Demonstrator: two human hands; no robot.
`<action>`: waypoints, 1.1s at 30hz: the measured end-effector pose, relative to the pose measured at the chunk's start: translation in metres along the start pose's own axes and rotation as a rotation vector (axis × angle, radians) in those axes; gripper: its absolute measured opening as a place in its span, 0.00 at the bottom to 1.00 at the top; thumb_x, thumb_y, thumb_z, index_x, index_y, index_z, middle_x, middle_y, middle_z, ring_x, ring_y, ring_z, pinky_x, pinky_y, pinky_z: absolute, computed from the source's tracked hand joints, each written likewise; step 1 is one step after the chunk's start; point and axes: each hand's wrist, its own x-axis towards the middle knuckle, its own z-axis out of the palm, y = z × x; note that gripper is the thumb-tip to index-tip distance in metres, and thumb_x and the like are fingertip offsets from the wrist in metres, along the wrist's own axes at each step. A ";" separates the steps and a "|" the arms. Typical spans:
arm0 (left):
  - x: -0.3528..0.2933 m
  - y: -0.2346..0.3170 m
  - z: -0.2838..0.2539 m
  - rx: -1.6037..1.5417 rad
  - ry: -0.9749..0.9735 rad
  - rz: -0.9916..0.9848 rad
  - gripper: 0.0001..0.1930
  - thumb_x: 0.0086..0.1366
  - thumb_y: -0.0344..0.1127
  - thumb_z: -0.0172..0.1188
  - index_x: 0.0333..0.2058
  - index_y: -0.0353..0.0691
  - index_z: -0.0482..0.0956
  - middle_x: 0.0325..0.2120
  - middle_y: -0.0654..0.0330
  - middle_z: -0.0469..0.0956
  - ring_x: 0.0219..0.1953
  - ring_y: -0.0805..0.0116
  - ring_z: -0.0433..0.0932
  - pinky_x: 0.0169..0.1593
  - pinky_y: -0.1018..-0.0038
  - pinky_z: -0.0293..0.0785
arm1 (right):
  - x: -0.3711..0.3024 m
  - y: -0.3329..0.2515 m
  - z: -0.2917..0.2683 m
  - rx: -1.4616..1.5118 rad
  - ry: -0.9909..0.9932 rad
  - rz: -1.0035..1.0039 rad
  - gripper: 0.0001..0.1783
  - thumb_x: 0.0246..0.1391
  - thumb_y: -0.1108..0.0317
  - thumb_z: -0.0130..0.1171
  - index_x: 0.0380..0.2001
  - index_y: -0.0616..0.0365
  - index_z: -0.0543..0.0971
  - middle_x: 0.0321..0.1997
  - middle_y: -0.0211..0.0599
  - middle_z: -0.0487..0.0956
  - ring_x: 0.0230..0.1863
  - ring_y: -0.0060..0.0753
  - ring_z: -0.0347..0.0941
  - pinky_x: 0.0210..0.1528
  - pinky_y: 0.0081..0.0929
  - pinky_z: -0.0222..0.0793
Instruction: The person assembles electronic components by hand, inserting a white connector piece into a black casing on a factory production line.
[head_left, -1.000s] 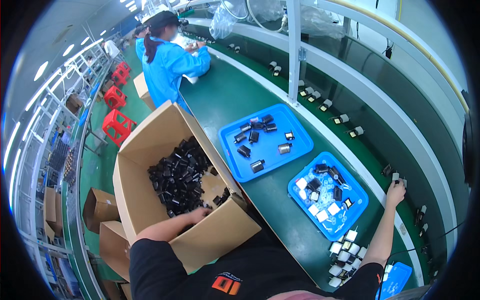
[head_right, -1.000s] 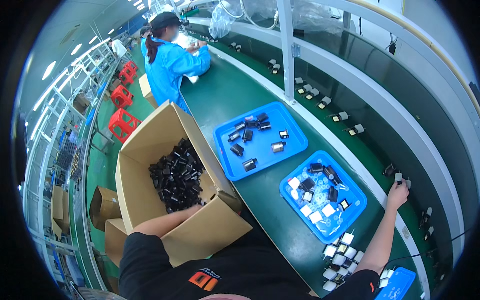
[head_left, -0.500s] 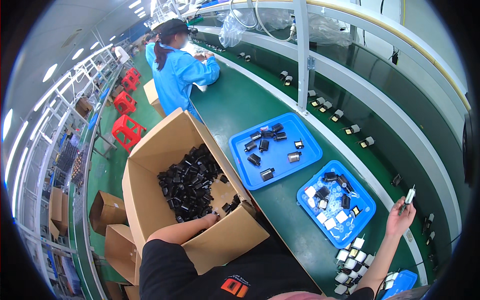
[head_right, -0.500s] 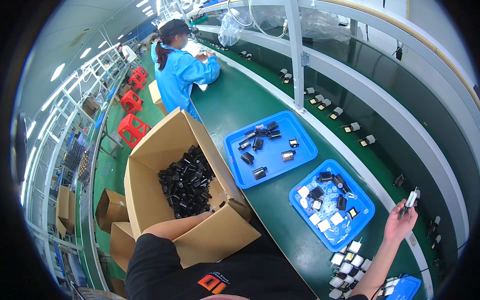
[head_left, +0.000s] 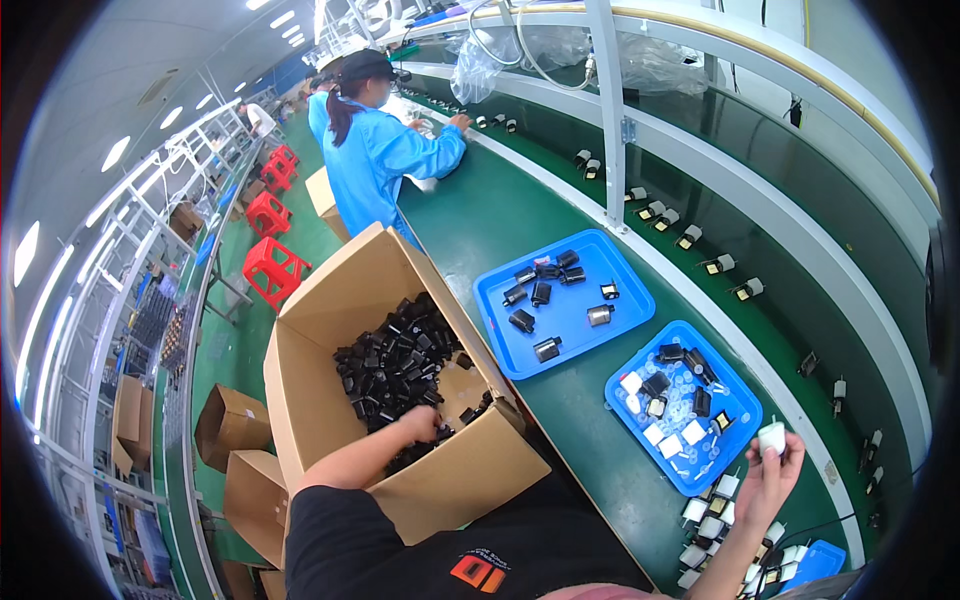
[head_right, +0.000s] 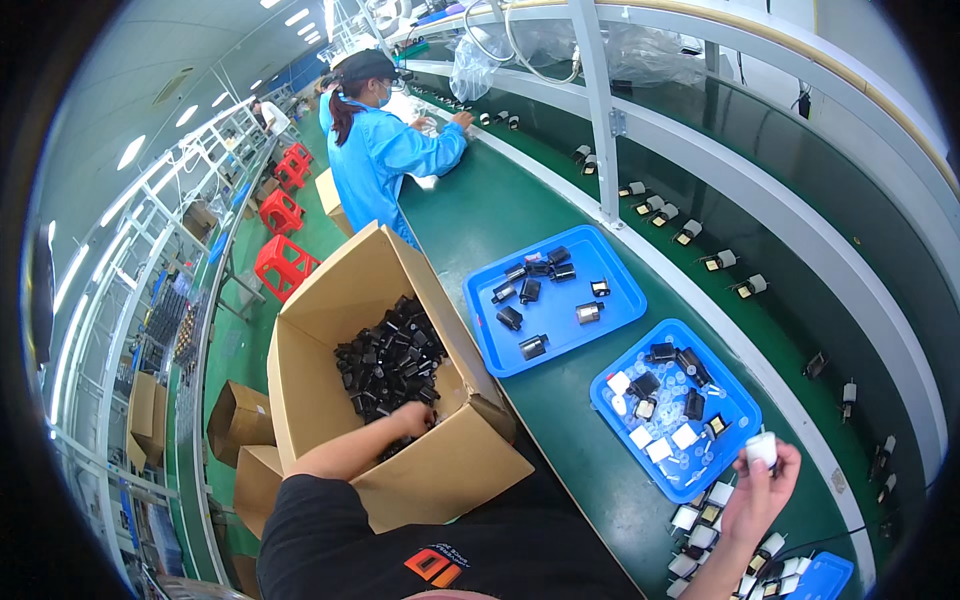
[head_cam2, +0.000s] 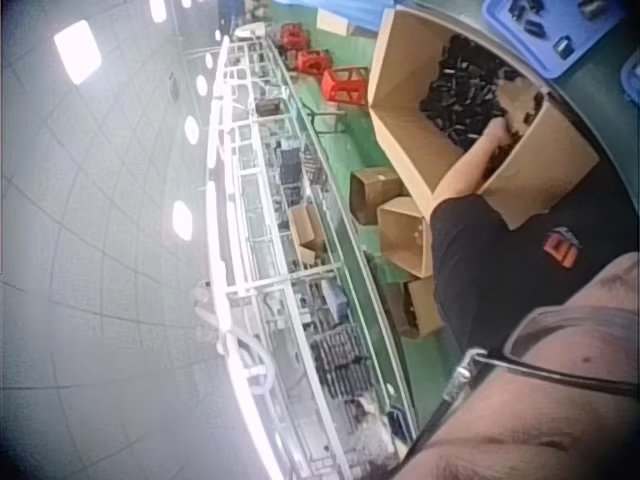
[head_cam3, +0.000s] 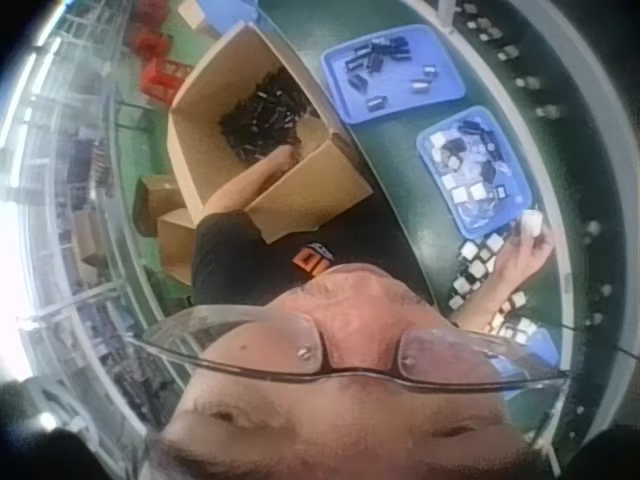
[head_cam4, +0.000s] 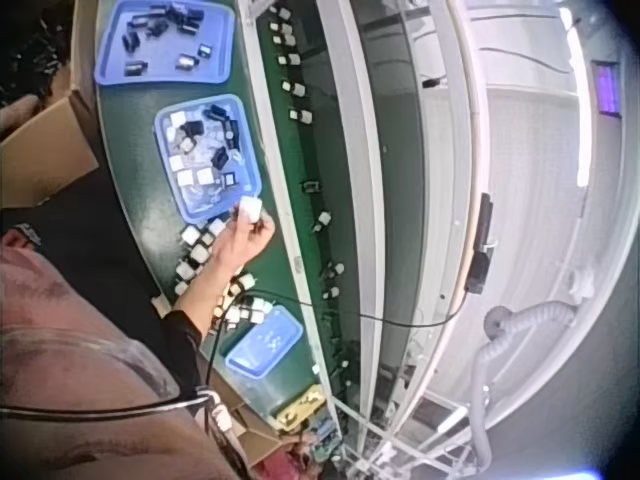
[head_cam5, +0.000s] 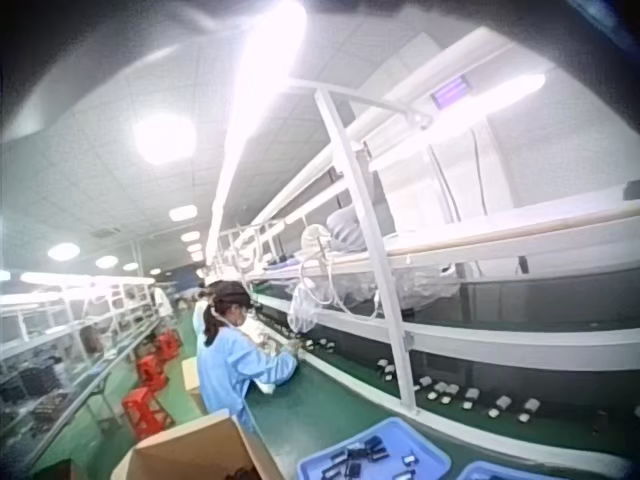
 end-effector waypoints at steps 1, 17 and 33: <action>-0.010 -0.005 -0.016 -0.225 0.129 -0.018 0.15 0.43 0.37 0.70 0.32 0.39 0.84 0.33 0.51 0.82 0.36 0.57 0.82 0.42 0.66 0.77 | -0.007 0.002 -0.001 -0.029 -0.003 -0.038 0.18 0.55 0.75 0.57 0.47 0.59 0.66 0.46 0.38 0.71 0.38 0.27 0.72 0.39 0.24 0.69; -0.126 0.172 -0.198 -1.809 0.172 0.691 0.08 0.67 0.31 0.51 0.44 0.42 0.70 0.50 0.55 0.73 0.37 0.77 0.73 0.40 0.77 0.73 | -0.029 0.045 0.038 0.269 -0.120 -0.031 0.16 0.54 0.77 0.56 0.46 0.58 0.71 0.50 0.44 0.72 0.41 0.35 0.74 0.40 0.28 0.75; -0.129 0.338 -0.194 -0.624 -0.099 1.070 0.21 0.59 0.29 0.65 0.50 0.33 0.73 0.38 0.57 0.80 0.40 0.74 0.77 0.47 0.74 0.73 | -0.034 -0.035 0.071 -0.475 -0.388 -0.130 0.17 0.42 0.83 0.63 0.37 0.60 0.71 0.38 0.41 0.80 0.41 0.28 0.78 0.45 0.25 0.74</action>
